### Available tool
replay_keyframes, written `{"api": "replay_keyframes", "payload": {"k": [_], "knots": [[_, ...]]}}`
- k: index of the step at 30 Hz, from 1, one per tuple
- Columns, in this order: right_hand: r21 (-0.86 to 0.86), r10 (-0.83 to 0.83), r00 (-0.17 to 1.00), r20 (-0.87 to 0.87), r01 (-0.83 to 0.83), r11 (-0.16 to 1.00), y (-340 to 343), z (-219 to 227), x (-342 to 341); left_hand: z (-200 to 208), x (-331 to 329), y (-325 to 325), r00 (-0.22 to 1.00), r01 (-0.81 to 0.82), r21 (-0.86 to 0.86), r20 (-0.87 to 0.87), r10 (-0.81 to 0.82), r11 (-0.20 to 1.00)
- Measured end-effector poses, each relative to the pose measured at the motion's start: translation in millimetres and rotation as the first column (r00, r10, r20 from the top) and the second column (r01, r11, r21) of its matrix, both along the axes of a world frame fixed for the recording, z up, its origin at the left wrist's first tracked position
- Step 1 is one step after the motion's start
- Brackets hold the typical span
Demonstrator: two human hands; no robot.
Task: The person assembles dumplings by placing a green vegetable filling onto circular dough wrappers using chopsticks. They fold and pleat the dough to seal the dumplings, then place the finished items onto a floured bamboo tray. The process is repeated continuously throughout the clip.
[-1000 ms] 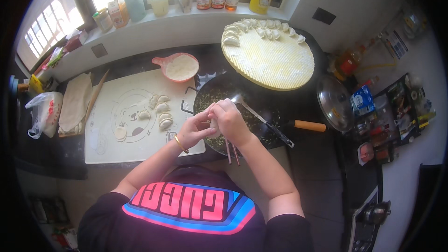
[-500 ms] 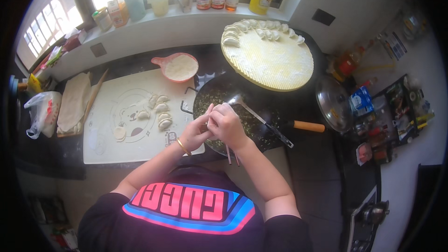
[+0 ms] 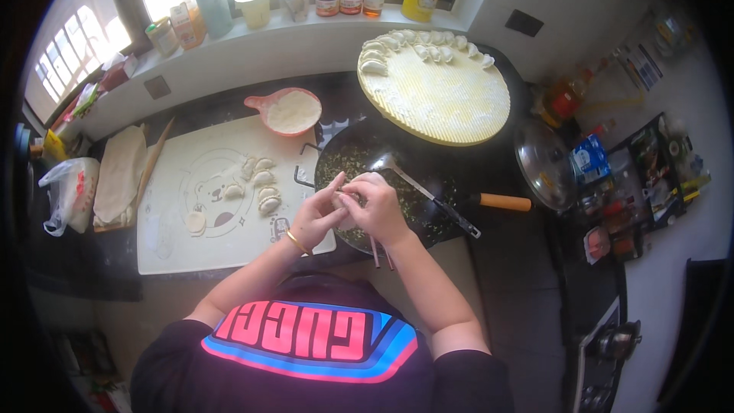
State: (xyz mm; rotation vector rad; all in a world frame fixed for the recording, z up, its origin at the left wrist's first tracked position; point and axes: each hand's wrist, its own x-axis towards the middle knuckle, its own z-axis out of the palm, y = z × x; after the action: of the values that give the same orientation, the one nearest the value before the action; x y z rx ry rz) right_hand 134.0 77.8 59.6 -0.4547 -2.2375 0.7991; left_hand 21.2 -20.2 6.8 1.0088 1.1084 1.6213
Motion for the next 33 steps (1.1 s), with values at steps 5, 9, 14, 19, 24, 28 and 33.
{"api": "replay_keyframes", "payload": {"k": [5, 9, 14, 19, 24, 28, 33], "knots": [[-0.025, 0.018, 1.000, 0.014, -0.018, 1.000, 1, -5, 2, 3, 0, -2, 0.998, 0.051, -0.028, -0.042, -0.052, 0.998], [0.130, -0.013, 0.997, -0.075, 0.023, 0.991, -3, -16, -3, -4, 5, 0, 0.998, 0.059, -0.032, 0.027, -0.058, 0.998], [-0.138, -0.025, 0.999, 0.030, 0.029, 0.990, -2, -6, 7, 1, 0, -4, 1.000, 0.014, -0.050, 0.017, -0.013, 0.999], [-0.044, -0.036, 0.999, -0.026, 0.035, 0.998, -6, -13, 2, -10, 2, -1, 0.997, 0.059, 0.000, -0.045, -0.059, 0.998], [-0.167, -0.066, 0.996, -0.063, 0.055, 0.984, -8, -14, 5, -9, 4, -1, 0.993, 0.056, -0.003, 0.106, -0.056, 0.998], [-0.221, -0.057, 0.997, 0.052, 0.067, 0.973, -5, -7, 10, -5, 3, -1, 0.998, 0.057, -0.023, 0.029, -0.056, 0.998], [-0.122, -0.079, 0.996, -0.048, 0.073, 0.990, -9, -15, 6, -14, 2, 5, 0.994, 0.109, -0.027, 0.027, -0.108, 0.994]]}}
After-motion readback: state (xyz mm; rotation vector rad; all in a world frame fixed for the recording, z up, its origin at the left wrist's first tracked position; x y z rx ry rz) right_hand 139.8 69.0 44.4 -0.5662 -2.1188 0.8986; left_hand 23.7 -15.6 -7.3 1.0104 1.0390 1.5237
